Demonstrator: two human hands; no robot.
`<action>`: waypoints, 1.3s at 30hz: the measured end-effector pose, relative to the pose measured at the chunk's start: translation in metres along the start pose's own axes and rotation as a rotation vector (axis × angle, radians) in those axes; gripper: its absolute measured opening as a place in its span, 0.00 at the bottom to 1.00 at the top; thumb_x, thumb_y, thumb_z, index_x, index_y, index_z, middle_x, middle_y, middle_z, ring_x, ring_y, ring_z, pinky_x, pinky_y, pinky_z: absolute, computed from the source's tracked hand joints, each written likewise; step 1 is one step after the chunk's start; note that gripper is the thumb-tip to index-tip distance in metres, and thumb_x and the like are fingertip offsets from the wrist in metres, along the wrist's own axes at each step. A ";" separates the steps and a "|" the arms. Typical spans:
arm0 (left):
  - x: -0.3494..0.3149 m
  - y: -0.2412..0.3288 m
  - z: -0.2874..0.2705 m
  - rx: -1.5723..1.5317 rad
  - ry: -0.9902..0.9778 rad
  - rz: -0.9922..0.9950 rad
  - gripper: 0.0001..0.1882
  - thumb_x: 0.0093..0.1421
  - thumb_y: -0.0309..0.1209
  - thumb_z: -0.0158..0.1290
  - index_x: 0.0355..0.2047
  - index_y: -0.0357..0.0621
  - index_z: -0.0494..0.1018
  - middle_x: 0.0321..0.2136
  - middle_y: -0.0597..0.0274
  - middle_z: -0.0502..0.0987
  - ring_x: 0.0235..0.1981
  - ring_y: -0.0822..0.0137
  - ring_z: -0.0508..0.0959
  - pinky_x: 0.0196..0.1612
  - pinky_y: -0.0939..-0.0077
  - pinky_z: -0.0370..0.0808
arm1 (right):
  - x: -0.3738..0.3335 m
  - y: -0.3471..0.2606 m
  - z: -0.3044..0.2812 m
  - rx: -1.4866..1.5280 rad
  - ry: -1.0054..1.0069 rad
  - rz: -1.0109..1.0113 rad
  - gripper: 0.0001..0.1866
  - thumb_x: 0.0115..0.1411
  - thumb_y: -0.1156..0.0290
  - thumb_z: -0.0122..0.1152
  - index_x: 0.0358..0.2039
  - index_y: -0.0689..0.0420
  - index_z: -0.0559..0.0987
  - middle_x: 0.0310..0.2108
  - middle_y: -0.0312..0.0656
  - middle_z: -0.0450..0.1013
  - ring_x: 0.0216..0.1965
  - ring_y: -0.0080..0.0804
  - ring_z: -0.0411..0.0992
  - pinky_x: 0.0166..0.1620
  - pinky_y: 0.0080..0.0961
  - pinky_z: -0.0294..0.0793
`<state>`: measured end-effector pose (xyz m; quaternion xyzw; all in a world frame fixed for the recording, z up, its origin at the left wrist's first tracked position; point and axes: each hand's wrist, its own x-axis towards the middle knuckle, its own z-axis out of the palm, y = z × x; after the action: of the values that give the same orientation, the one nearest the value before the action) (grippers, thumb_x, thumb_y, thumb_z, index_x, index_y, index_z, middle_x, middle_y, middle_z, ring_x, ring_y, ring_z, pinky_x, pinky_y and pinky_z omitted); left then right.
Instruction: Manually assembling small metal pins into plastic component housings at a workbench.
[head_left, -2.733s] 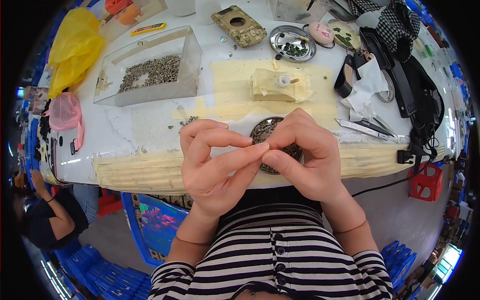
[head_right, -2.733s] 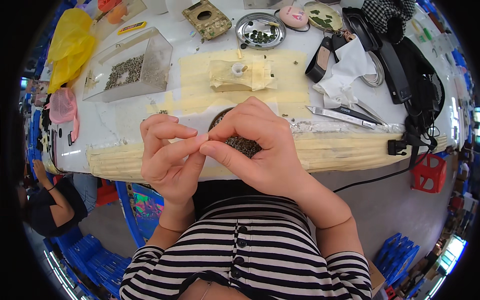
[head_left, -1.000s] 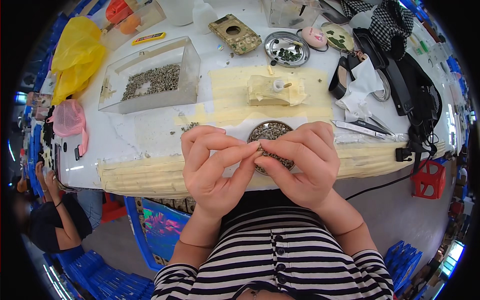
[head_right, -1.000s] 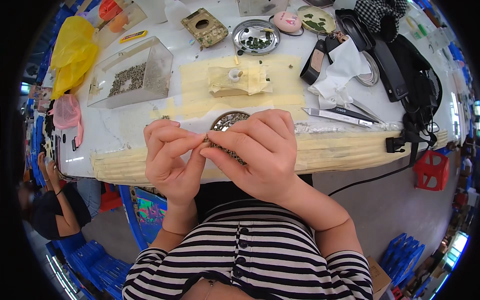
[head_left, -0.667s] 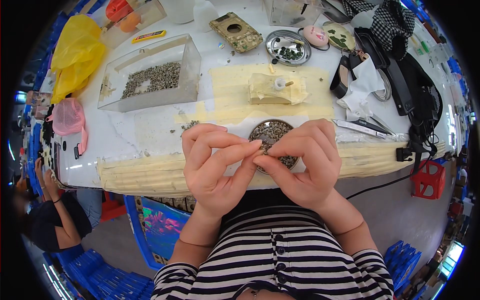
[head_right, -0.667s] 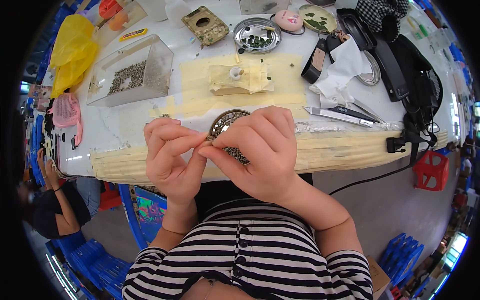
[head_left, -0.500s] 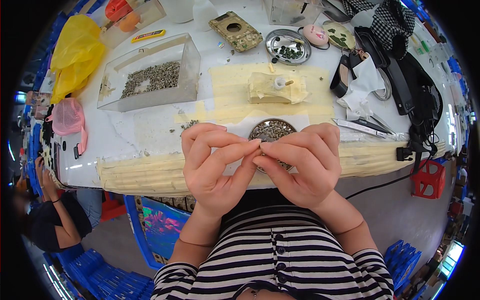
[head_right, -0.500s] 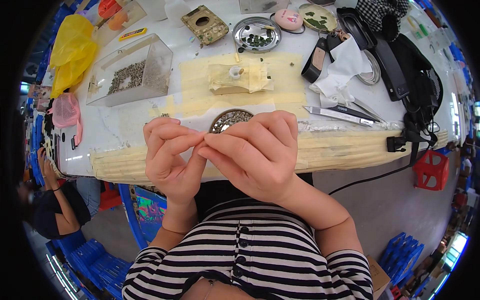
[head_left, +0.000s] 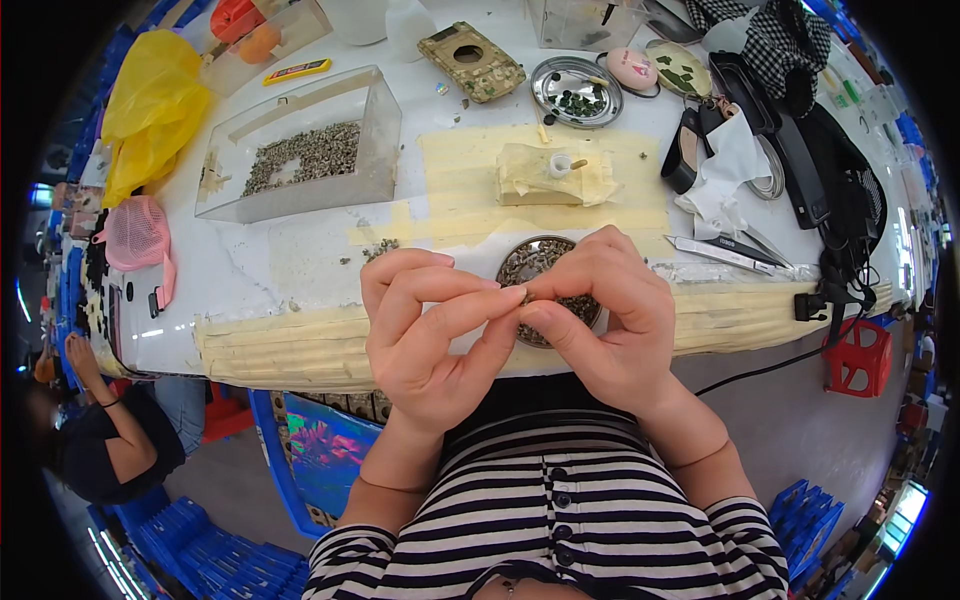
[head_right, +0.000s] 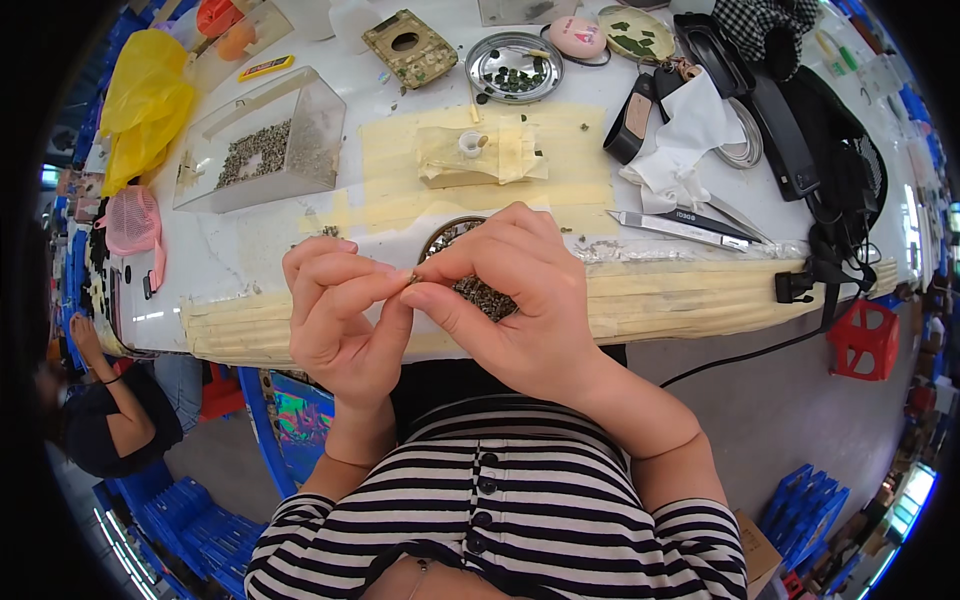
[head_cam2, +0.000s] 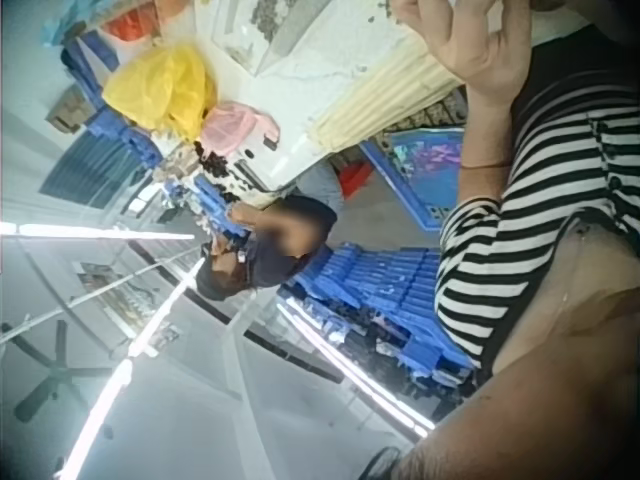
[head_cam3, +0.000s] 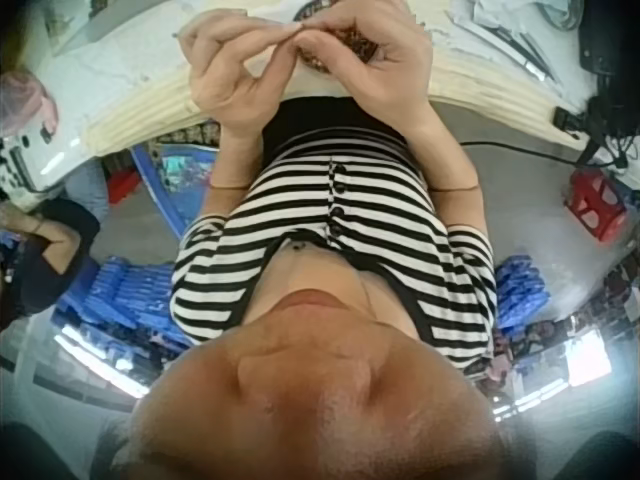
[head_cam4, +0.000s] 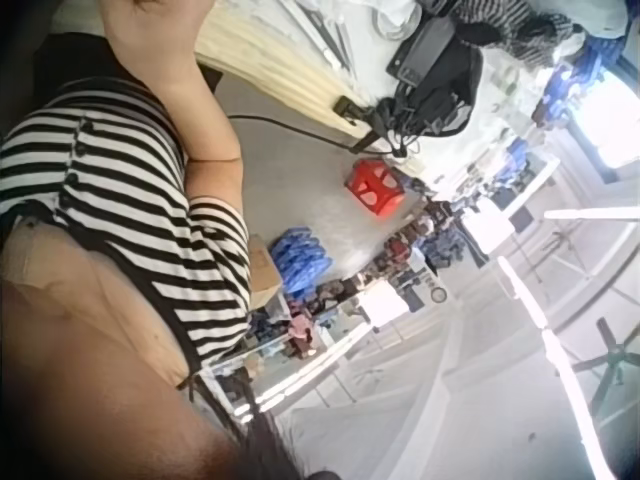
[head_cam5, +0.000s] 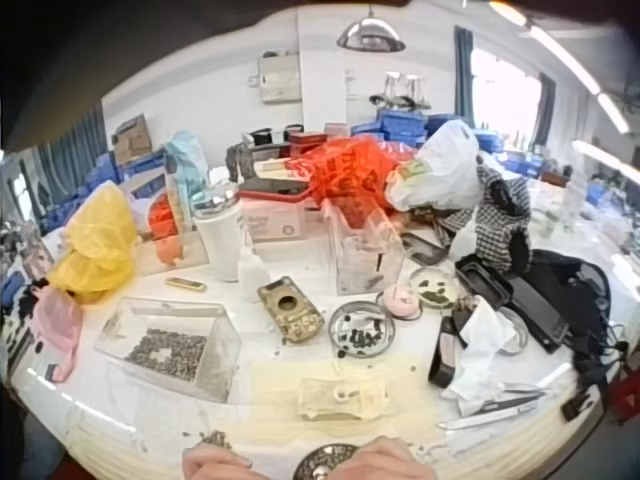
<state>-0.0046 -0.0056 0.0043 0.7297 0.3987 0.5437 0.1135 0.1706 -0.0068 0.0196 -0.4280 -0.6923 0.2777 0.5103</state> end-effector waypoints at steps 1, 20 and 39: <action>-0.001 0.001 0.001 0.009 0.009 -0.008 0.16 0.45 0.23 0.70 0.35 0.52 0.85 0.31 0.71 0.80 0.40 0.61 0.72 0.46 0.67 0.70 | 0.000 -0.002 -0.002 -0.067 0.025 -0.038 0.10 0.47 0.69 0.77 0.30 0.53 0.85 0.27 0.31 0.78 0.31 0.31 0.70 0.38 0.26 0.64; -0.001 0.003 0.000 0.043 -0.002 0.038 0.16 0.43 0.24 0.70 0.34 0.54 0.86 0.32 0.73 0.80 0.41 0.61 0.71 0.45 0.69 0.70 | 0.002 -0.003 -0.005 0.200 -0.084 0.153 0.02 0.56 0.75 0.68 0.29 0.59 0.83 0.24 0.38 0.76 0.30 0.32 0.70 0.36 0.27 0.68; 0.002 0.001 0.006 0.096 -0.007 0.040 0.16 0.42 0.26 0.72 0.34 0.52 0.85 0.30 0.74 0.80 0.37 0.66 0.73 0.45 0.69 0.62 | 0.013 -0.003 -0.014 -0.333 -0.035 -0.234 0.08 0.49 0.75 0.72 0.26 0.54 0.78 0.26 0.33 0.73 0.31 0.35 0.70 0.38 0.31 0.65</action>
<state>0.0015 -0.0038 0.0040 0.7439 0.4094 0.5237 0.0689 0.1814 0.0026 0.0332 -0.4181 -0.7826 0.1054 0.4490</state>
